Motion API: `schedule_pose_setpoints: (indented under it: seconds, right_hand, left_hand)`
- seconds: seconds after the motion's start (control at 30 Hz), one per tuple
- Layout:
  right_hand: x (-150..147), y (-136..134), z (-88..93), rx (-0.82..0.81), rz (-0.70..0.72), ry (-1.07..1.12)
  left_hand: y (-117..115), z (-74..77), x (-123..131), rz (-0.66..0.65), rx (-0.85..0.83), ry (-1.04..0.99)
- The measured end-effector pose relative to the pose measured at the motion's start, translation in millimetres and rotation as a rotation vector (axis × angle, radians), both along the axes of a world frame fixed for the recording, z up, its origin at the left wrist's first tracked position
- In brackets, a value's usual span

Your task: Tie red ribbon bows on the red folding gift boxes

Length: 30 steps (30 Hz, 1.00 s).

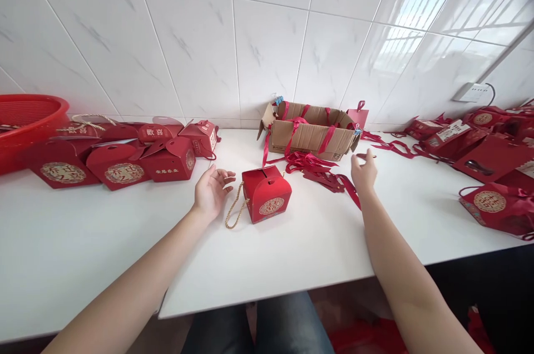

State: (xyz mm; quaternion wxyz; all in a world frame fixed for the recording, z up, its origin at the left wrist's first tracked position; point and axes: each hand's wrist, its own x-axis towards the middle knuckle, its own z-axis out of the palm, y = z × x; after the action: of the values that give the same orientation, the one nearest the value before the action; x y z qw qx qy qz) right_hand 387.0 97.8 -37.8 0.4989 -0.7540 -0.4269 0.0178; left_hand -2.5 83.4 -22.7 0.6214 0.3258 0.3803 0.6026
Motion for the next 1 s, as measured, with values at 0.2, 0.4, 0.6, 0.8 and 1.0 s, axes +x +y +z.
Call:
schedule_pose_setpoints:
  seconds: [0.2,0.4,0.6,0.8,1.0]
  right_hand:
    - [2.2,2.2,-4.7,-0.195,0.185,0.047]
    - [-7.4,5.9,-5.5,-0.201,0.279,-0.052]
    - [-18.8,11.4,-16.9,-0.143,0.282,-0.055]
    - [-21.3,7.6,-7.8,0.041,0.309,0.185]
    - [-24.6,3.1,6.3,0.245,0.387,0.587]
  left_hand:
    - [-1.2,2.6,1.2,0.027,-0.014,0.001]
    - [-1.0,2.3,1.8,0.077,-0.034,0.009]
    - [0.6,-0.6,1.3,0.072,-0.035,0.006]
    - [-0.1,-0.3,2.0,0.054,-0.04,0.023]
    - [0.7,-2.3,1.5,0.036,-0.033,0.036]
